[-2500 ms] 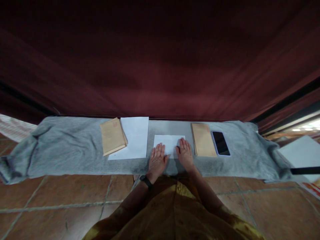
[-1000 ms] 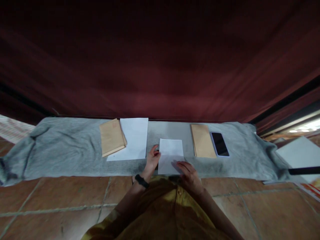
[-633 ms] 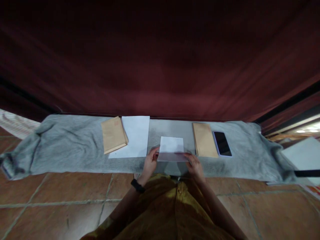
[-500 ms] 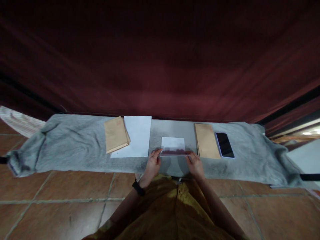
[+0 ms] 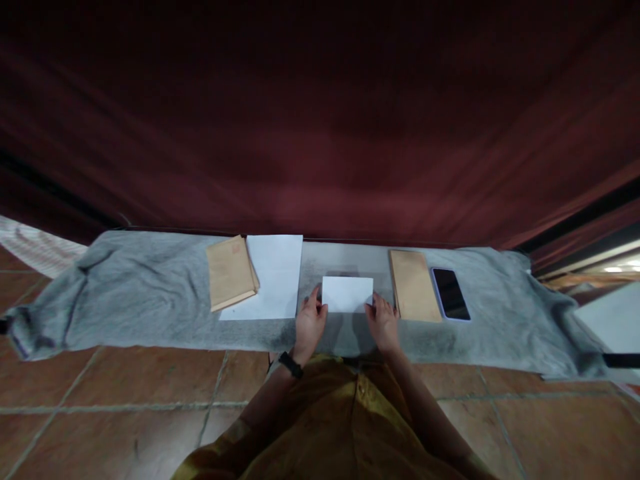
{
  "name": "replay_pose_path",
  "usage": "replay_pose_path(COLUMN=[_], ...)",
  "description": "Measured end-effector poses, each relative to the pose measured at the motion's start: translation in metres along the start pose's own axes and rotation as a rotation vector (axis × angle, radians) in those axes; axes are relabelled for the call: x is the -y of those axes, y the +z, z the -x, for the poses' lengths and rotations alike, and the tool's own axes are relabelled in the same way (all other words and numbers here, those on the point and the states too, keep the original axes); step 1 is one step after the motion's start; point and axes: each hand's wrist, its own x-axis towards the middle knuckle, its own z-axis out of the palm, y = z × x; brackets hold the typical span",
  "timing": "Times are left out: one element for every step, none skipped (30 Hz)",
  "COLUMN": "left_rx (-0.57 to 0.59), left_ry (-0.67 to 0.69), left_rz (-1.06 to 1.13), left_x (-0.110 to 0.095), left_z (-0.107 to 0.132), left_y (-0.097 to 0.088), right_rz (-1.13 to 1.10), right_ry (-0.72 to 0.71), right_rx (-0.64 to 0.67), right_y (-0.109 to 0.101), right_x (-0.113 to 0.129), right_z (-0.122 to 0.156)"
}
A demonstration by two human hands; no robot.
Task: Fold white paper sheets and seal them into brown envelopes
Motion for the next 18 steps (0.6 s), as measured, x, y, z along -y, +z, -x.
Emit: replay_pose_path(left_rx=[0.003, 0.009, 0.015, 0.021, 0.03, 0.039, 0.046, 0.053, 0.06, 0.067, 0.072, 0.077, 0.081, 0.083, 0.08, 0.072, 0.062, 0.055], left_ry=[-0.003, -0.006, -0.009, -0.011, -0.009, -0.005, -0.002, -0.002, -0.005, -0.009, -0.011, -0.007, 0.009, 0.036, 0.067, 0.1, 0.138, 0.184], left_rz=[-0.024, -0.05, -0.078, -0.107, -0.134, -0.16, -0.182, -0.2, -0.217, -0.235, -0.254, -0.275, -0.298, -0.321, -0.349, -0.378, -0.407, -0.429], left_x=[-0.002, -0.003, -0.004, -0.006, -0.007, -0.007, -0.008, -0.009, -0.009, -0.01, -0.01, -0.011, -0.012, -0.013, -0.014, -0.016, -0.018, -0.021], left_z=[-0.001, -0.002, -0.002, -0.003, -0.004, -0.004, -0.005, -0.005, -0.005, -0.005, -0.005, -0.005, -0.005, -0.005, -0.004, -0.004, -0.004, -0.004], left_y=[0.0, -0.001, -0.001, -0.001, -0.001, -0.001, -0.001, 0.0, 0.0, 0.0, 0.0, -0.001, -0.001, -0.002, -0.003, -0.003, -0.003, -0.001], right_rz=[0.015, 0.03, 0.045, 0.06, 0.073, 0.084, 0.091, 0.094, 0.096, 0.098, 0.101, 0.104, 0.107, 0.11, 0.111, 0.111, 0.112, 0.115], right_ry=[0.005, 0.01, 0.015, 0.023, 0.031, 0.038, 0.043, 0.045, 0.047, 0.05, 0.052, 0.055, 0.056, 0.056, 0.054, 0.05, 0.047, 0.047], right_rx=[0.005, 0.013, 0.024, 0.035, 0.046, 0.057, 0.067, 0.075, 0.083, 0.089, 0.093, 0.095, 0.093, 0.087, 0.078, 0.067, 0.056, 0.046], right_y=[0.0, -0.001, -0.001, -0.002, -0.003, -0.004, -0.004, -0.005, -0.006, -0.006, -0.006, -0.006, -0.005, -0.005, -0.004, -0.004, -0.003, -0.002], right_x=[0.002, 0.003, 0.005, 0.006, 0.008, 0.009, 0.01, 0.011, 0.012, 0.013, 0.013, 0.013, 0.013, 0.013, 0.013, 0.013, 0.013, 0.013], right_z=[-0.001, -0.002, -0.003, -0.004, -0.005, -0.006, -0.007, -0.008, -0.008, -0.009, -0.008, -0.008, -0.007, -0.006, -0.005, -0.004, -0.003, -0.002])
